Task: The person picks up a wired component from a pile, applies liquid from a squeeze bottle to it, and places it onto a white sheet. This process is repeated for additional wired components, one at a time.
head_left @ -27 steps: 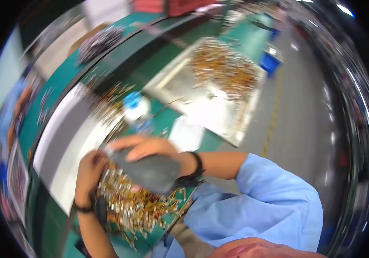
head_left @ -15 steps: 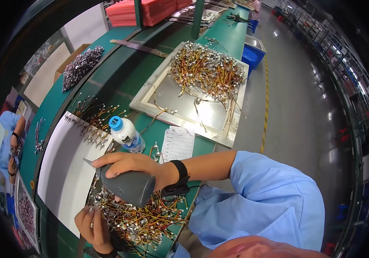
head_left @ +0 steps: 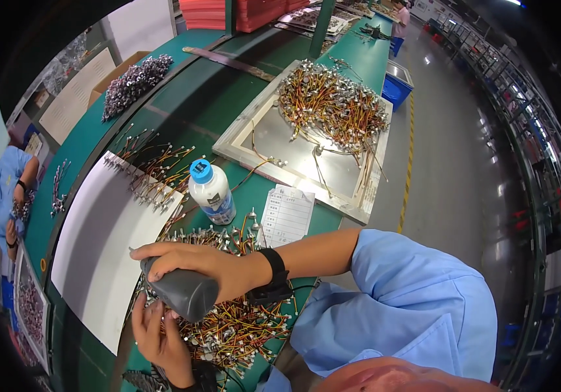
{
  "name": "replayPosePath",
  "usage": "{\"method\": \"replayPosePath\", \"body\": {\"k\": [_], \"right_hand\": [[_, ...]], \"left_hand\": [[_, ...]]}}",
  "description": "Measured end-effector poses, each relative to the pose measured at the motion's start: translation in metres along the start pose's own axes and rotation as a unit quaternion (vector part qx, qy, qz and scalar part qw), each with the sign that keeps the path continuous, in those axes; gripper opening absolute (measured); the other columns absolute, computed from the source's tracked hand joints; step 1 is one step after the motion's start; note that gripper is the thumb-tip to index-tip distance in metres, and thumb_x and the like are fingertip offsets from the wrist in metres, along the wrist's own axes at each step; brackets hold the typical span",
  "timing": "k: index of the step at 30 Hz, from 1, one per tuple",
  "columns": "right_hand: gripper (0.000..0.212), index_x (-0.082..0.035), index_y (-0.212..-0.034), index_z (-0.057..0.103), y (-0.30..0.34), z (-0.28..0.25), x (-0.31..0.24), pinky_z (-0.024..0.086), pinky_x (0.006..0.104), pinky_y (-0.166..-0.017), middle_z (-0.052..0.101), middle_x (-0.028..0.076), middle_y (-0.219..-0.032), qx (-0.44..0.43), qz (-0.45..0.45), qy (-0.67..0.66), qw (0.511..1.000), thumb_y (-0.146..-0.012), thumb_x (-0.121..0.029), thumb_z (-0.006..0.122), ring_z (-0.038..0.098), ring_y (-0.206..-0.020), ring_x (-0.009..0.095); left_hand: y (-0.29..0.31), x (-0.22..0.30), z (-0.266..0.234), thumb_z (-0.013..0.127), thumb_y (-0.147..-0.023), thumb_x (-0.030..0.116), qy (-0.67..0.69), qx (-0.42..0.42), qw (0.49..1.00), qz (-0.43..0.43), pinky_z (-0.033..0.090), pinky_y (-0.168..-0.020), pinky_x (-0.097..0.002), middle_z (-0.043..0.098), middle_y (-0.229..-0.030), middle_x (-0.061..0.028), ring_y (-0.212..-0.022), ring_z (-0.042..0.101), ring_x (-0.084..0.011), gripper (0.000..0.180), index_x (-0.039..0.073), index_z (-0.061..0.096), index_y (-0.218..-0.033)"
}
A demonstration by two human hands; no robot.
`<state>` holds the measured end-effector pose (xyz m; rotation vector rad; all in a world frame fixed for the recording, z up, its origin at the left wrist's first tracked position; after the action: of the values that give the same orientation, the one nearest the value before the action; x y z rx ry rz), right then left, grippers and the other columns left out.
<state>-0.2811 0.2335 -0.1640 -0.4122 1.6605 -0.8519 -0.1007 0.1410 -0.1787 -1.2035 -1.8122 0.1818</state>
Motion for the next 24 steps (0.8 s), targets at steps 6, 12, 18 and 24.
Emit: {"method": "replayPosePath", "body": {"k": [6,12,18,24], "right_hand": [[0.055,-0.011,-0.118,0.048,0.023,0.018,0.023,0.040,0.0395,-0.095,0.033,0.023,-0.140,0.006,0.091,-0.018,0.996,-0.071,-0.010,0.077,0.046,-0.120,0.036],[0.057,-0.012,-0.119,0.047,0.030,0.019,0.025,0.040,0.0387,-0.096,0.033,0.022,-0.140,0.003,0.072,-0.033,0.997,-0.071,-0.009,0.076,0.045,-0.122,0.035],[0.058,-0.009,-0.122,0.044,0.027,0.020,0.025,0.042,0.0354,-0.093,0.032,0.021,-0.141,0.032,0.068,-0.082,0.994,-0.073,-0.002,0.074,0.046,-0.120,0.030],[0.062,-0.009,-0.123,0.041,0.029,0.020,0.020,0.044,0.0329,-0.091,0.031,0.020,-0.141,0.054,0.139,-0.205,0.967,-0.071,0.004,0.073,0.048,-0.117,0.026]], "left_hand": [[0.010,-0.015,0.011,0.060,-0.076,-0.008,0.065,-0.008,0.996,-0.059,0.047,-0.084,-0.0340,0.060,-0.106,-0.0195,-0.093,0.061,-0.0270,0.021,-0.006,0.063,-0.098],[0.006,-0.010,0.011,0.063,-0.074,-0.010,0.041,-0.048,0.998,-0.014,0.048,-0.081,-0.0338,0.062,-0.100,-0.0184,-0.090,0.061,-0.0263,0.020,-0.007,0.063,-0.093],[0.005,-0.018,0.008,0.064,-0.074,-0.009,0.160,-0.091,0.980,-0.081,0.049,-0.075,-0.0320,0.061,-0.098,-0.0181,-0.084,0.062,-0.0247,0.016,-0.007,0.063,-0.089],[-0.002,-0.033,-0.006,0.064,-0.077,-0.006,0.175,-0.017,0.983,-0.055,0.050,-0.076,-0.0312,0.061,-0.100,-0.0176,-0.086,0.062,-0.0240,0.015,-0.005,0.062,-0.091]]}}
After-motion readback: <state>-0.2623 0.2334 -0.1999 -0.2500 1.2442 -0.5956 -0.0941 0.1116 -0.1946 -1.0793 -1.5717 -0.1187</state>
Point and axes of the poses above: each hand's wrist, its own y-axis away from the middle knuckle, its own z-axis out of the palm, x = y × z, the point moved 2 cm from there along -y, towards the middle knuckle
